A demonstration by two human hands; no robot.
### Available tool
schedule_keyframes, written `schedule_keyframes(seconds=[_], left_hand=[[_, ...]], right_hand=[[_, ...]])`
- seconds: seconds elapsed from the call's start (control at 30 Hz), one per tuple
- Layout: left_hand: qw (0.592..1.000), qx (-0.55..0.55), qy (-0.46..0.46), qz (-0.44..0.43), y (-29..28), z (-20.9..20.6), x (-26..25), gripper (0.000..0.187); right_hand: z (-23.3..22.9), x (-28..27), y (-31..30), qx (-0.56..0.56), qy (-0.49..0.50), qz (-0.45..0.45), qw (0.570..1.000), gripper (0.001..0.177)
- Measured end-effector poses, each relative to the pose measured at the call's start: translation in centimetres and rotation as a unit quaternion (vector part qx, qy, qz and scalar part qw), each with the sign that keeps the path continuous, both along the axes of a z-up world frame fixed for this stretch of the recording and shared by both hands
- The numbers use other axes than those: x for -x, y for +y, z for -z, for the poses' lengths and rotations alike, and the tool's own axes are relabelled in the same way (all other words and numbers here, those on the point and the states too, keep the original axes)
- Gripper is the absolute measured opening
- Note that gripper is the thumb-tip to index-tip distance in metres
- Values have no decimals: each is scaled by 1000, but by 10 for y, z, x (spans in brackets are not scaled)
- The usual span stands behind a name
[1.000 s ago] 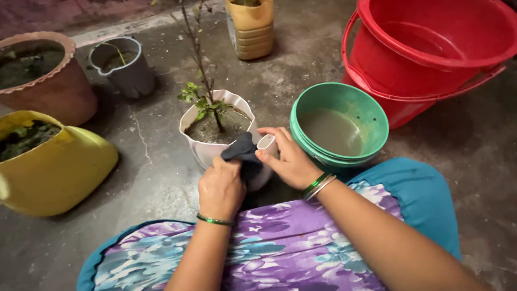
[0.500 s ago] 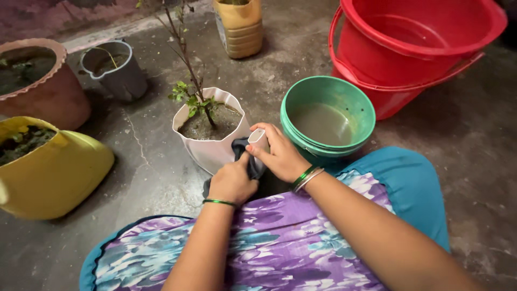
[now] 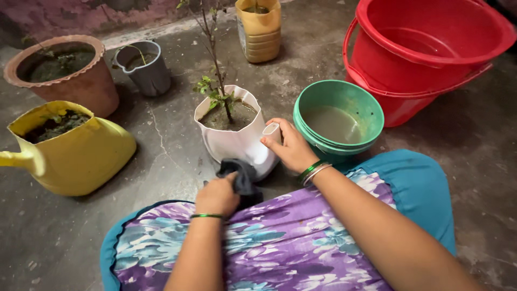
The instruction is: The person wipes the exterior of a white plastic plant pot using a dark cloth, then rinses the cloth in a green bucket of water and continues wiping the pot and its base.
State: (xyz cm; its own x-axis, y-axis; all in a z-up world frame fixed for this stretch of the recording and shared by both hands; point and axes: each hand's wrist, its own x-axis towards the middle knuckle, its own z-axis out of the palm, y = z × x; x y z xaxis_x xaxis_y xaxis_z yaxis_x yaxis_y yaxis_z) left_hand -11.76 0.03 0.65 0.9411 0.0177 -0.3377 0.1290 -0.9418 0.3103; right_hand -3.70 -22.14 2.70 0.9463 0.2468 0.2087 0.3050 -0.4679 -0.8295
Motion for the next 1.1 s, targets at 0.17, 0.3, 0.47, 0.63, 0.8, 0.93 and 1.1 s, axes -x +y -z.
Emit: schedule_keyframes(seconds=[0.17, 0.3, 0.47, 0.63, 0.8, 0.93, 1.1], left_hand=[[894, 236, -370, -93, 12, 20, -6, 41], [886, 267, -361, -115, -11, 44, -12, 44], [993, 106, -13, -44, -19, 56, -25, 70], [990, -4, 140, -23, -19, 21, -33, 51], [980, -34, -63, -186, 11, -10, -28, 44], [905, -8, -360, -227, 26, -33, -15, 38], [860, 124, -381, -317, 19, -30, -21, 45]], right_hand=[[0, -7, 5, -14, -35, 6, 999, 51], [0, -9, 13, 18, 0, 49, 999, 51], [4, -9, 15, 5, 9, 45, 999, 45], [7, -13, 18, -12, -42, 22, 999, 40], [3, -9, 19, -13, 43, 39, 998, 39], [9, -11, 19, -31, -20, 25, 999, 35], [19, -19, 18, -73, -28, -19, 997, 36]])
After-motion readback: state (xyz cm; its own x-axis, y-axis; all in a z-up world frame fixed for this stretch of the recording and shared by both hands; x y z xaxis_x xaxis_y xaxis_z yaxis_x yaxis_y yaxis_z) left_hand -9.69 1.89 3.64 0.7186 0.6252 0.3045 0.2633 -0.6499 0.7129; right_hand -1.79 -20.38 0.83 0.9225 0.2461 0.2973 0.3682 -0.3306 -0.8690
